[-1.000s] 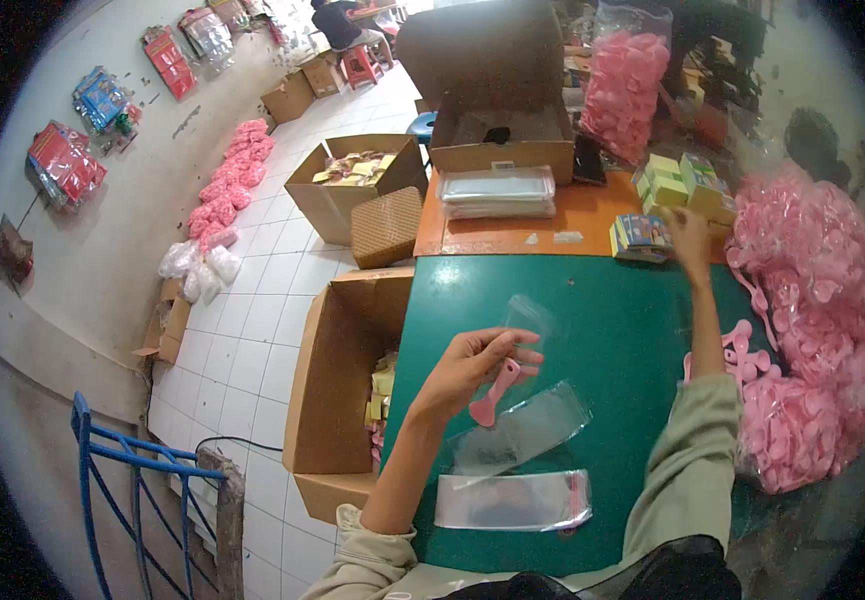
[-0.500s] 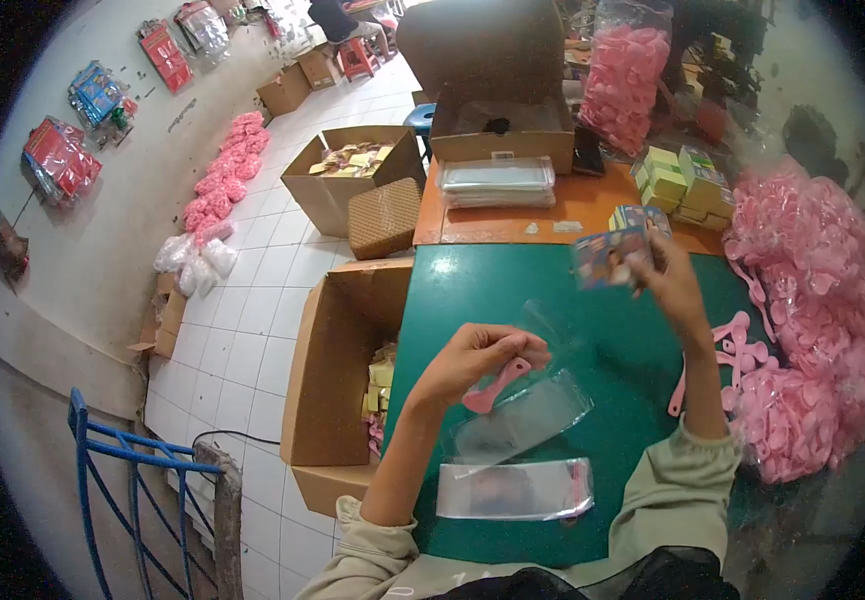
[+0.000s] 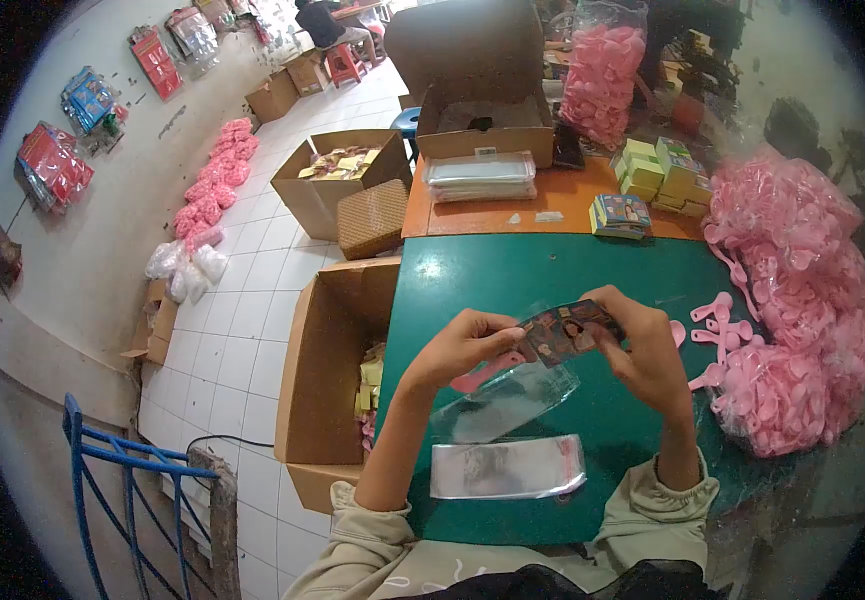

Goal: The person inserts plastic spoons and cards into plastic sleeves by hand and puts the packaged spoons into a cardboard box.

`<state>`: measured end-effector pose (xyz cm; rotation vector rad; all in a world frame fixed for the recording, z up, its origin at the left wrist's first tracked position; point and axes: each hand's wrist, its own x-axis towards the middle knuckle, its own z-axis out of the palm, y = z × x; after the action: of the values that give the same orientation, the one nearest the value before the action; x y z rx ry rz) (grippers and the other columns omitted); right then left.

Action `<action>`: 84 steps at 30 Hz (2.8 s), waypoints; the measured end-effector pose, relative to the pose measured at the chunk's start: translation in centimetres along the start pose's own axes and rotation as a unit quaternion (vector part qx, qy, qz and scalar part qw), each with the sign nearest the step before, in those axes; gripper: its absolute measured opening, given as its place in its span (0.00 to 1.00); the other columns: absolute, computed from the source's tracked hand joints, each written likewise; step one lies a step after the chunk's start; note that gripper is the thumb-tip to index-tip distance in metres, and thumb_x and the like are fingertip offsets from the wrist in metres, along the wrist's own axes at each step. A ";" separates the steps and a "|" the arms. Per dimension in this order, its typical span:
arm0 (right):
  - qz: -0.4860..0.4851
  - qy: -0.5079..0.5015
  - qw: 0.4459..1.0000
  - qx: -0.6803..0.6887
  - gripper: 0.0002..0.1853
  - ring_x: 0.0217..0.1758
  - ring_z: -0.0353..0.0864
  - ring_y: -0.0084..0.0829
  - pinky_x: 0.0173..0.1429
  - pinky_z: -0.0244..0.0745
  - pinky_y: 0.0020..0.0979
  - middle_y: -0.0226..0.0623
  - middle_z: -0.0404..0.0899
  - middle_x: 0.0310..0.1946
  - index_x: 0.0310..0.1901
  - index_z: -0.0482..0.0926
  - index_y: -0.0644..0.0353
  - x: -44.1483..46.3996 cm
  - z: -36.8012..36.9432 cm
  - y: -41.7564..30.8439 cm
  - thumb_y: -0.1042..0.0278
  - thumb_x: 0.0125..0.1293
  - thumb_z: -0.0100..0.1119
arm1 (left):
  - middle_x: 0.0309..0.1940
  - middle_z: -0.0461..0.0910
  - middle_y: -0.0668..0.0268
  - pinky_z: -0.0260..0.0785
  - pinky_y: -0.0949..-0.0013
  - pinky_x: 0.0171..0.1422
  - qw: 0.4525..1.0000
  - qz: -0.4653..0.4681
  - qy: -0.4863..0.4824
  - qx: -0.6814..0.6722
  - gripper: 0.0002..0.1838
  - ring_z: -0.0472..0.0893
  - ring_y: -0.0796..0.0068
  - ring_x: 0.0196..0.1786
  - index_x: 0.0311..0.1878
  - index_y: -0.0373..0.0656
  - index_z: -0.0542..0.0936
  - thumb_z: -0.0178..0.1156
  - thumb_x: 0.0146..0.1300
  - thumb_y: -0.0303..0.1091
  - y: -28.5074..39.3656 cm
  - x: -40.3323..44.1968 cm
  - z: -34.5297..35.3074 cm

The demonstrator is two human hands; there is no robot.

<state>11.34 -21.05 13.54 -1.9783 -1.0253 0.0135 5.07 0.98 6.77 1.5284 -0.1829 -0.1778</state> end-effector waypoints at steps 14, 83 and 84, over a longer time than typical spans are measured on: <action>-0.001 -0.220 0.975 0.040 0.10 0.31 0.77 0.36 0.37 0.71 0.32 0.40 0.77 0.28 0.32 0.75 0.68 -0.4 1.3 1.0 0.70 0.54 0.63 | 0.36 0.83 0.50 0.73 0.65 0.42 0.968 0.043 0.053 0.240 0.47 0.84 0.59 0.35 0.72 0.47 0.48 0.65 0.57 0.46 0.8 -0.6 2.4; -0.169 -0.170 0.969 -0.065 0.08 0.40 0.74 0.35 0.47 0.63 0.38 0.35 0.72 0.31 0.28 0.71 0.57 -5.8 11.7 1.2 0.68 0.50 0.61 | 0.28 0.76 0.68 0.73 0.77 0.35 0.986 -0.086 0.120 -0.074 0.22 0.76 0.84 0.29 0.63 0.45 0.64 0.49 0.66 0.25 -7.3 -7.1 3.0; -0.147 -0.175 0.973 -0.043 0.08 0.39 0.73 0.35 0.47 0.63 0.37 0.35 0.71 0.30 0.28 0.71 0.57 -6.1 11.0 1.2 0.69 0.51 0.61 | 0.28 0.75 0.69 0.74 0.77 0.36 0.986 -0.092 0.112 -0.087 0.22 0.75 0.84 0.30 0.63 0.45 0.64 0.49 0.66 0.24 -6.7 -7.3 3.5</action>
<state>4.00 -17.76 3.81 -1.9209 -1.5650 0.1623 -2.83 -0.95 0.14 1.3779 0.1512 -0.1622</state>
